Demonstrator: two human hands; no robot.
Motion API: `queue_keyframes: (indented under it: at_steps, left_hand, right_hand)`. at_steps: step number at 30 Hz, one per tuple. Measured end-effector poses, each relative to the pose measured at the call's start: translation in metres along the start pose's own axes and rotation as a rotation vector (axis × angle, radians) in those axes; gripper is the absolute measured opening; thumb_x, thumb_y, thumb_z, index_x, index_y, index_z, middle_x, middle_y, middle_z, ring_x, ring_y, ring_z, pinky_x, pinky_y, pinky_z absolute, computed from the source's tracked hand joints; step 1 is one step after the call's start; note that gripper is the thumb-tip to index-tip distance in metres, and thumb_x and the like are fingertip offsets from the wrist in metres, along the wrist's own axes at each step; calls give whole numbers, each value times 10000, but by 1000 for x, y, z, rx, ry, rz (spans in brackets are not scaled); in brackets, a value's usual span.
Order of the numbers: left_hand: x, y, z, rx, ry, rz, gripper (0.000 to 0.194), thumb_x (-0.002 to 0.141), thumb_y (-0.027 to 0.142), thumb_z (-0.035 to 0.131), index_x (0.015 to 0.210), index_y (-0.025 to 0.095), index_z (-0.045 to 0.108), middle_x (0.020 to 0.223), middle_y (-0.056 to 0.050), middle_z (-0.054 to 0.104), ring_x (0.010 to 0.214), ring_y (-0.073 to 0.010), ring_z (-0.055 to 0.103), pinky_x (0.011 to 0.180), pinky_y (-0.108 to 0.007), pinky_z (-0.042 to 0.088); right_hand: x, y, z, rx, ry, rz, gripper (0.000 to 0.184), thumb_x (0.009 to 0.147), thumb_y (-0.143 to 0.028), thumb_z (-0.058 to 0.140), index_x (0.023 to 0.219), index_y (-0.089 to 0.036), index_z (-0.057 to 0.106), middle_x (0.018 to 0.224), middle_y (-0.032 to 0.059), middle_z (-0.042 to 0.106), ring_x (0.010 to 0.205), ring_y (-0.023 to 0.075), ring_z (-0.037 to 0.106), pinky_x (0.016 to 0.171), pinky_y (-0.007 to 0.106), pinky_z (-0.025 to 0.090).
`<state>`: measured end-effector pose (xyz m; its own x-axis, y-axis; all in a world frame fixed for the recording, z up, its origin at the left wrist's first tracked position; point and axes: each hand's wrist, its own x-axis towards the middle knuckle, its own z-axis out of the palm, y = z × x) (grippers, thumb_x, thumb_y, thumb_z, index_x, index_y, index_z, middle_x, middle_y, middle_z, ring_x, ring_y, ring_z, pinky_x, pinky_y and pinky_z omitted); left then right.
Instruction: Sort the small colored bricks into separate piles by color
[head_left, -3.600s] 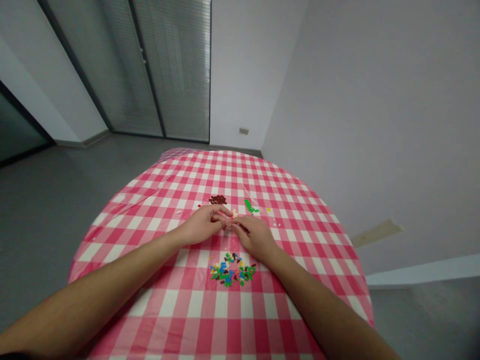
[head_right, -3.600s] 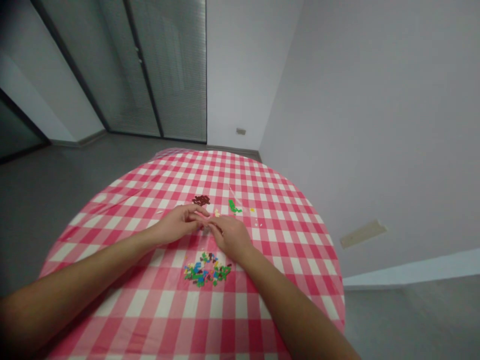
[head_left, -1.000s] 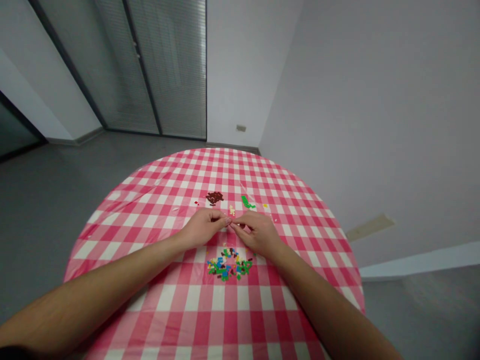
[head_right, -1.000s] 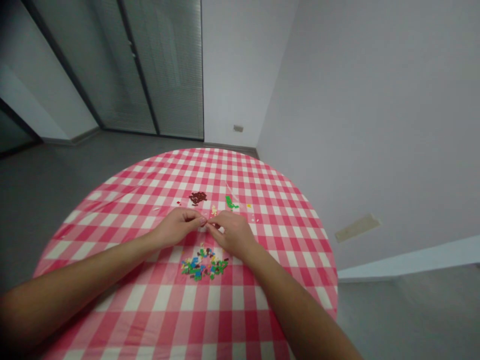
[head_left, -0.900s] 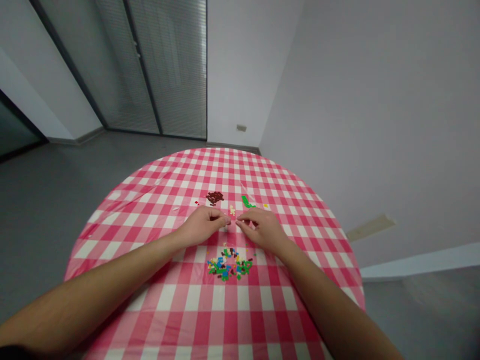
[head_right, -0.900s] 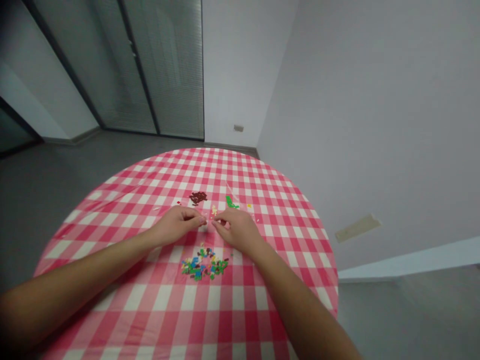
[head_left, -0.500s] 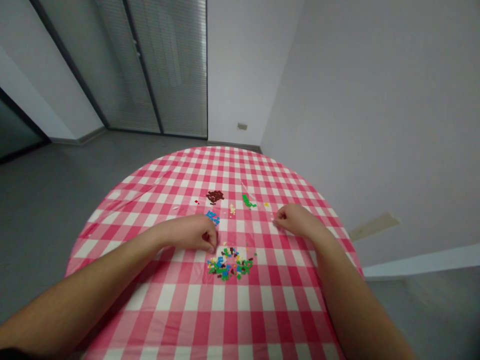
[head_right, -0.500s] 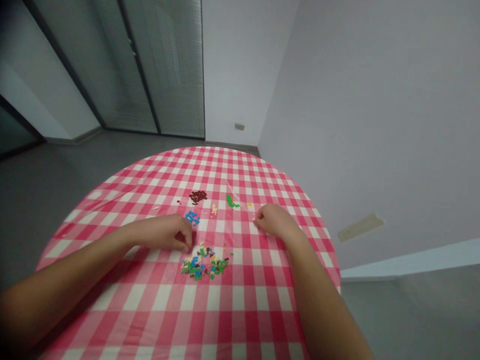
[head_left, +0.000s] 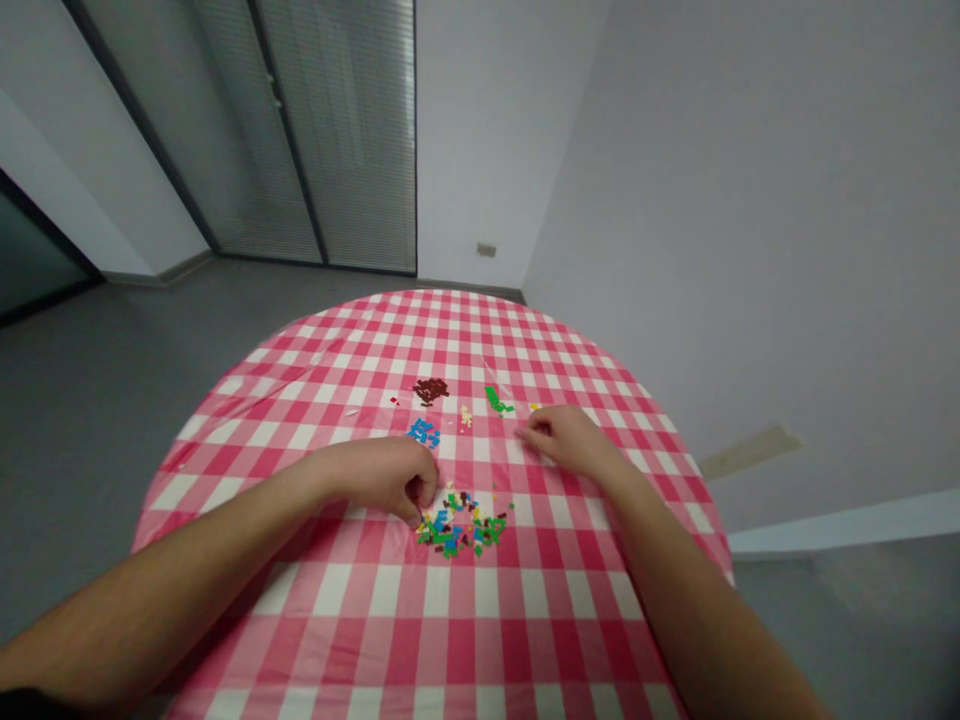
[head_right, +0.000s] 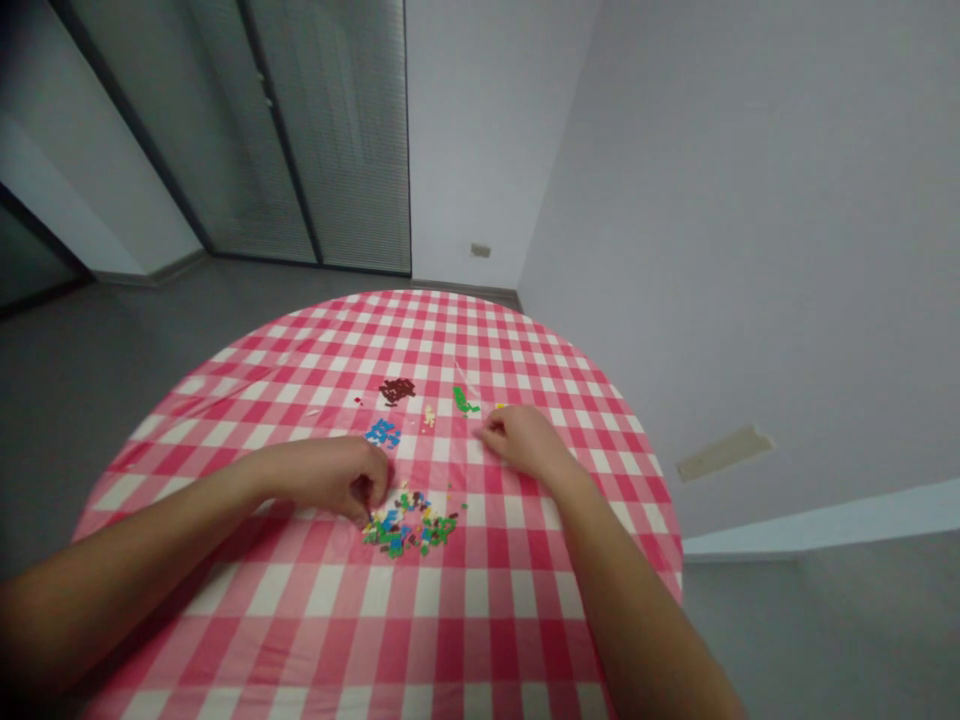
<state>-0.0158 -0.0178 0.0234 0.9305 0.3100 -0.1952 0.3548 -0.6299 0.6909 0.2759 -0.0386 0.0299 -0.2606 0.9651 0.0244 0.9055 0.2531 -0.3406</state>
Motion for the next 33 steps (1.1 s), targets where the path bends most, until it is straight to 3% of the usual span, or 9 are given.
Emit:
queue_keyframes:
  at_steps: [2,5,10,16,21,27,33]
  left_hand:
    - [1,-1,0,-18,5,22,116,702,88,729,669,188,680,676,21,643,590,-118,541,584,-226,388]
    - [2,-1,-2,-54,2,12,74,737,123,721,702,185,698,671,17,649,588,-117,557,576,-216,394]
    - [3,1,-5,-53,2,21,82,789,117,695,799,183,742,730,-1,688,623,-113,595,585,-194,405]
    - [5,-2,0,-24,31,116,107,782,120,726,865,184,750,779,-18,696,662,-126,611,616,-203,431]
    - [8,0,3,29,31,163,62,797,118,710,792,174,735,734,-13,673,666,-127,596,651,-217,440]
    - [9,4,5,11,5,113,121,760,59,707,725,174,710,705,15,654,626,-106,568,629,-205,424]
    - [9,7,6,12,-9,49,136,719,34,693,691,167,684,667,33,624,607,-100,551,604,-198,401]
  right_hand:
    - [-2,-22,12,132,-8,-175,126,869,-225,631,823,-232,748,828,39,748,726,166,651,650,275,457]
    - [-3,-49,30,213,-100,-383,171,879,-193,637,983,-252,759,925,30,753,839,165,663,758,276,479]
    - [-1,-55,43,202,-173,-510,207,922,-221,626,1059,-295,763,868,25,707,800,146,630,695,235,440]
    - [1,-51,48,180,-185,-518,171,924,-227,627,1013,-257,770,902,33,699,813,146,616,695,234,427]
    - [4,-50,48,156,-103,-365,187,949,-169,562,978,-172,747,938,66,695,876,161,614,789,268,447]
    - [4,-50,52,-107,28,-216,233,982,-282,530,1012,-204,748,962,73,584,806,161,553,661,269,413]
    - [5,-54,56,-190,90,-125,263,1004,-279,465,1033,-203,715,979,80,578,808,171,558,612,268,400]
